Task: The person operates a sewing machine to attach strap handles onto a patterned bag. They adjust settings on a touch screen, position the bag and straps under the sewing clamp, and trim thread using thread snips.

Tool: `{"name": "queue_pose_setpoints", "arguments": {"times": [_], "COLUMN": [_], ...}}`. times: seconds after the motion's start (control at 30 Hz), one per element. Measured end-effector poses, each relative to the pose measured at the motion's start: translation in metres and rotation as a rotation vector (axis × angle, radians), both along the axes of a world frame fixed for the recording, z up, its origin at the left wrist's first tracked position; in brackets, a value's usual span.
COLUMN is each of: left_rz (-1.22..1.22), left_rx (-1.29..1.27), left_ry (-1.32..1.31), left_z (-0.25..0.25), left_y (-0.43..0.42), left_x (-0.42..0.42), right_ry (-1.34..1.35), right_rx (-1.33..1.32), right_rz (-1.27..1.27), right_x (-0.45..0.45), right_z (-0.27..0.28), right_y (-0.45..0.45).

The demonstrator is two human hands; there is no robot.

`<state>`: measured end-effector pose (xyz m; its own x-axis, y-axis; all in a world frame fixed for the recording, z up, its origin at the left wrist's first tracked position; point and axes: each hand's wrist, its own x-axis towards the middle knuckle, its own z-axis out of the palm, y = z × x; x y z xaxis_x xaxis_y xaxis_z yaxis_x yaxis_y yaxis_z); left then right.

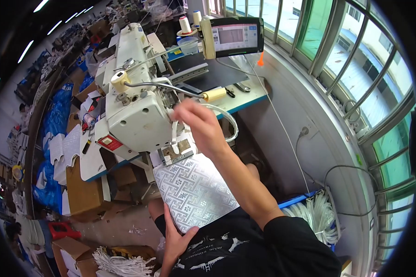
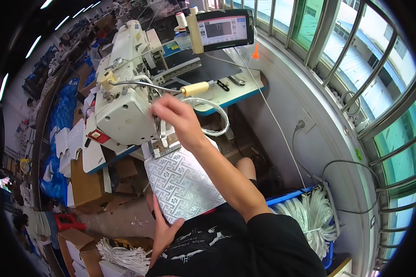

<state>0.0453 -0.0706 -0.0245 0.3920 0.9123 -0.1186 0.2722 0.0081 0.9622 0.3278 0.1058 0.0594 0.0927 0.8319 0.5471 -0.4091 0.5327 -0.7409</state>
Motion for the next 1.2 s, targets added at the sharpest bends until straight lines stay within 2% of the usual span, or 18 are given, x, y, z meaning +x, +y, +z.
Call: {"name": "queue_pose_setpoints", "arguments": {"times": [0.13, 0.2, 0.3, 0.33, 0.43, 0.47, 0.57, 0.6, 0.7, 0.73, 0.83, 0.87, 0.9, 0.97, 1.0, 1.1, 1.13, 1.2], "left_rz": [0.026, 0.022, 0.031, 0.023, 0.001, 0.004, 0.033, 0.038, 0.081, 0.099, 0.039, 0.006, 0.009, -0.159, -0.241, -0.326, -0.375, -0.346], "left_rx": [0.021, 0.002, -0.031, -0.037, 0.020, 0.058, 0.006, -0.014, -0.127, -0.182, -0.222, -0.233, -0.233, -0.119, -0.064, -0.053, -0.042, -0.051], "left_ry": [0.019, 0.037, 0.039, 0.034, 0.031, 0.024, -0.088, -0.141, -0.307, -0.389, -0.391, -0.396, -0.399, -0.303, -0.253, -0.269, -0.278, -0.299], "left_z": [-0.002, -0.002, 0.000, -0.001, -0.013, -0.016, -0.014, -0.012, 0.014, 0.020, 0.025, 0.025, 0.024, 0.018, 0.014, -0.008, -0.016, -0.032], "left_y": [0.003, 0.002, 0.000, 0.002, 0.002, 0.003, 0.000, 0.000, -0.005, -0.010, -0.020, -0.021, -0.022, -0.022, -0.022, -0.006, 0.001, 0.009], "left_x": [0.006, 0.003, 0.003, 0.004, 0.001, 0.000, -0.001, 0.000, 0.007, 0.007, -0.001, -0.002, -0.001, 0.002, 0.004, 0.033, 0.039, 0.046], "right_ry": [-0.176, -0.213, -0.163, -0.160, -0.761, -0.762, -0.660, -0.661, -0.764, -0.764, -0.432, -0.437, -0.539, -0.743, -0.746, -1.027, -1.030, -1.203], "right_rx": [0.269, 0.329, -0.088, -0.099, 0.551, 0.545, 0.210, 0.206, -0.244, -0.251, -0.220, -0.217, -0.261, -0.350, -0.352, -0.483, -0.474, -0.577], "right_rz": [0.049, 0.050, -0.006, -0.015, -0.016, -0.009, -0.195, -0.185, -0.131, -0.123, -0.182, -0.178, -0.205, -0.257, -0.251, -0.214, -0.220, -0.317], "right_x": [0.021, 0.016, 0.008, 0.012, 0.029, 0.034, 0.053, 0.054, 0.055, 0.054, 0.053, 0.057, 0.064, 0.077, 0.082, 0.094, 0.099, 0.113], "right_z": [-0.026, -0.013, 0.017, 0.018, 0.019, 0.016, -0.001, -0.009, -0.035, -0.039, -0.044, -0.043, -0.042, -0.043, -0.047, -0.070, -0.074, -0.078], "right_y": [0.004, -0.004, -0.030, -0.031, -0.030, -0.034, -0.056, -0.059, -0.068, -0.074, -0.090, -0.091, -0.093, -0.098, -0.102, -0.102, -0.101, -0.105]}}
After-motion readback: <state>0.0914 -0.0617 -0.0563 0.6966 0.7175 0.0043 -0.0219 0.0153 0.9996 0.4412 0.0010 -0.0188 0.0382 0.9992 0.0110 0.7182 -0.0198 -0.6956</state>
